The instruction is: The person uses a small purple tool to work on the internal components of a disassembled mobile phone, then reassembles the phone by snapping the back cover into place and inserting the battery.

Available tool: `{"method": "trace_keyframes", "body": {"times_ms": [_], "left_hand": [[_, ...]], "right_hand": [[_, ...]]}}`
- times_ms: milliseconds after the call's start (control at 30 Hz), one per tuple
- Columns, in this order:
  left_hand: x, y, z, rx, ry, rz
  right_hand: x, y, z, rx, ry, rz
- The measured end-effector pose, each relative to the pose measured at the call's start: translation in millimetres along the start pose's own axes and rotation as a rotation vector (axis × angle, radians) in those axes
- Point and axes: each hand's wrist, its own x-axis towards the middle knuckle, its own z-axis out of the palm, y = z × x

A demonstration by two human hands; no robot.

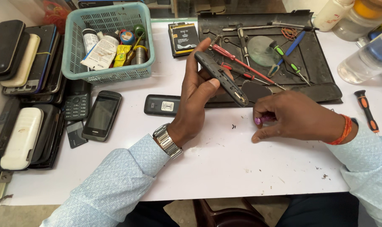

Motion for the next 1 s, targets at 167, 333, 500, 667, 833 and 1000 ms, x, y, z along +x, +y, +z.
{"method": "trace_keyframes", "body": {"times_ms": [167,333,500,667,833,1000], "left_hand": [[0.2,0.9,0.6,-0.017,-0.003,-0.004],[-0.1,1.8,0.0,-0.007,-0.005,0.0],[-1.6,2.5,-0.2,0.016,0.009,-0.012],[-0.9,2.5,0.3,0.017,0.008,-0.003],[-1.1,3.4,-0.1,0.025,0.009,-0.005],[-0.5,4.7,0.7,0.004,0.01,-0.011]], "right_hand": [[4.5,-7.2,5.8,0.05,0.052,0.007],[6.2,-14.9,10.8,0.158,0.128,0.061],[7.4,-20.4,14.7,0.227,0.19,0.03],[8.2,-22.3,17.8,0.28,0.229,0.053],[5.9,-13.7,14.6,0.334,0.287,0.142],[6.4,-1.6,11.3,0.218,0.522,-0.033]]}}
